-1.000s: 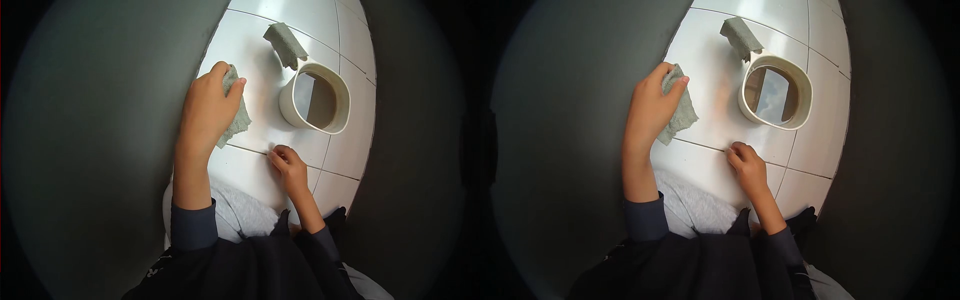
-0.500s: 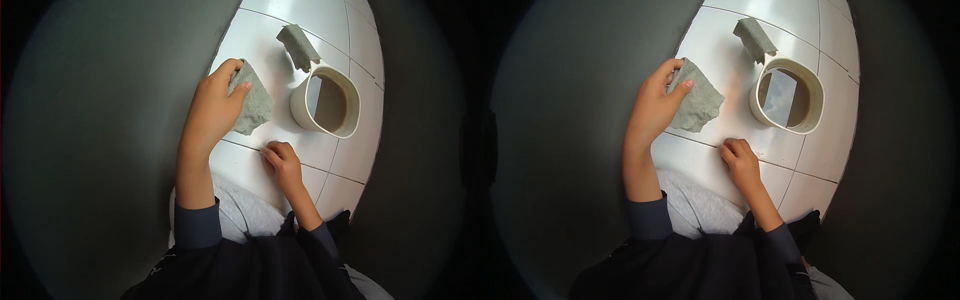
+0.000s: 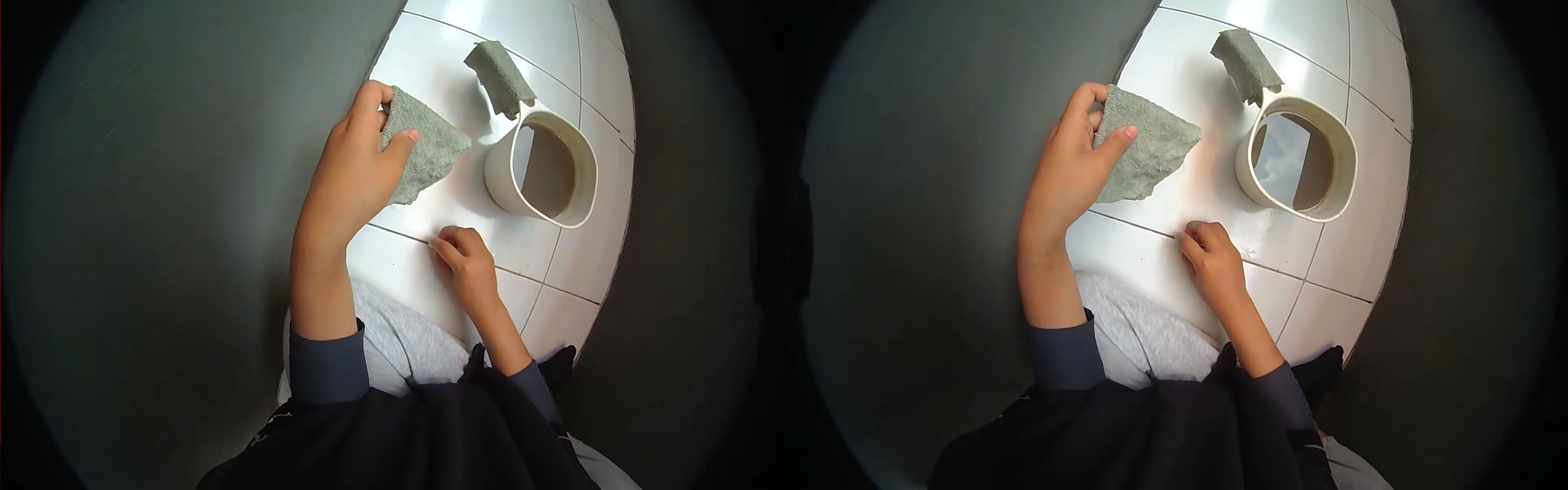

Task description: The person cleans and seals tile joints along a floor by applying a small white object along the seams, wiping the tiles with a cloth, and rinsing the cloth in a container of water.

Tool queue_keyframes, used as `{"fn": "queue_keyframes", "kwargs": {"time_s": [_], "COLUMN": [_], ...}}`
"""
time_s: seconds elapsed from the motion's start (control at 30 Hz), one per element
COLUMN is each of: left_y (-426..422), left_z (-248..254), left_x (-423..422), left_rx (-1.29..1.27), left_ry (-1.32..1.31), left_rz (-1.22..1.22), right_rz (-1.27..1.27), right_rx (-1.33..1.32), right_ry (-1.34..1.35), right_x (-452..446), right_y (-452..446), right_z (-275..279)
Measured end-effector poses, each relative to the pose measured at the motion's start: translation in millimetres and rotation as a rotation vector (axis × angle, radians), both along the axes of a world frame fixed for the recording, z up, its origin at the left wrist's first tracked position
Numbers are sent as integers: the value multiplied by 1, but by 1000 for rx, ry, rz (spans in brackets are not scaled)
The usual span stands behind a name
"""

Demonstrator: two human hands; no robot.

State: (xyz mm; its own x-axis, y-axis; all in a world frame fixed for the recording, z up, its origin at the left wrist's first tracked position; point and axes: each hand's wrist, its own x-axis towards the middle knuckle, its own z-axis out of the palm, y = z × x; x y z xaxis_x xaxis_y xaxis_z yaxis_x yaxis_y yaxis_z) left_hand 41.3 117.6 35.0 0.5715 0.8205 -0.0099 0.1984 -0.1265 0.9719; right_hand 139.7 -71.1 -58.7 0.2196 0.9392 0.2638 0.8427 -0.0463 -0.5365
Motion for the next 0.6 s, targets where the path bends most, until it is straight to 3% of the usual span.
{"fn": "queue_keyframes", "kwargs": {"time_s": [0.13,0.43,0.6], "left_y": [-1,1,2], "left_z": [8,7,9], "left_x": [-1,-4,-6], "left_rx": [47,95,99], "left_ry": [94,50,82], "left_rz": [18,82,73], "right_rz": [121,6,124], "right_rx": [25,-34,46], "right_ry": [49,-44,-22], "right_x": [-32,-2,-33], "right_y": [50,2,50], "right_z": [-5,0,-9]}}
